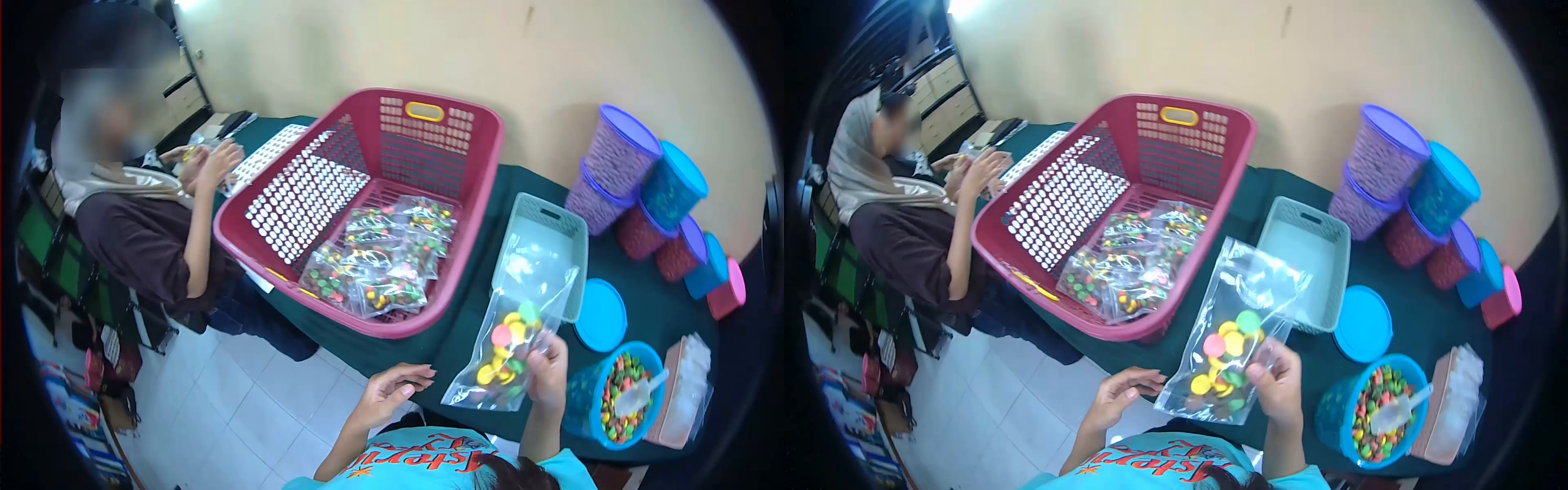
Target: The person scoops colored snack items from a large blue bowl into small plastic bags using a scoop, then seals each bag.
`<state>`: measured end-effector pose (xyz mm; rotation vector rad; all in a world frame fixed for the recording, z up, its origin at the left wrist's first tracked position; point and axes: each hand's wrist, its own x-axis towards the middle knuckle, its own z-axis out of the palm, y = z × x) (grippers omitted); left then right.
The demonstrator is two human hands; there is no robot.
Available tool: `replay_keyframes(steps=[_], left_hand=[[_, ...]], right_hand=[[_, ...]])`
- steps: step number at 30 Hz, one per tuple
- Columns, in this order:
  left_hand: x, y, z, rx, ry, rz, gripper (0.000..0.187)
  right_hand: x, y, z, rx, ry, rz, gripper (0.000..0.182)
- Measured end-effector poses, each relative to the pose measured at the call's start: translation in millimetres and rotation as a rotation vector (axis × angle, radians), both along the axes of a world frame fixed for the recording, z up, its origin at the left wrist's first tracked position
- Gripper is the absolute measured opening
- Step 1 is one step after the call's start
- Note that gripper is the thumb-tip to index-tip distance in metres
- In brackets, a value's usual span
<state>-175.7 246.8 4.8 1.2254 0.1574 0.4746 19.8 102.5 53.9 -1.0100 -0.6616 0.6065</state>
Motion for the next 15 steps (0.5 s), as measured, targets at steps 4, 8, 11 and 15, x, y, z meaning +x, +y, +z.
replay_keyframes(steps=[4, 8, 11, 15], left_hand=[[-9, 3, 4, 0.114, 0.120, 0.188, 0.036], [-19, -2, 6, 0.073, 0.152, 0.307, 0.031], [-27, -11, 5, 0.034, 0.174, 0.348, 0.030], [-35, -12, 1, 0.027, 0.195, 0.340, 0.029]], right_hand=[[15, 54, 35, 0.050, 0.055, 0.031, 0.037], [23, 85, 47, 0.219, 0.065, 0.421, 0.060], [16, 96, 56, 0.196, -0.005, 0.422, 0.073], [4, 87, 50, 0.203, -0.067, 0.330, 0.069]])
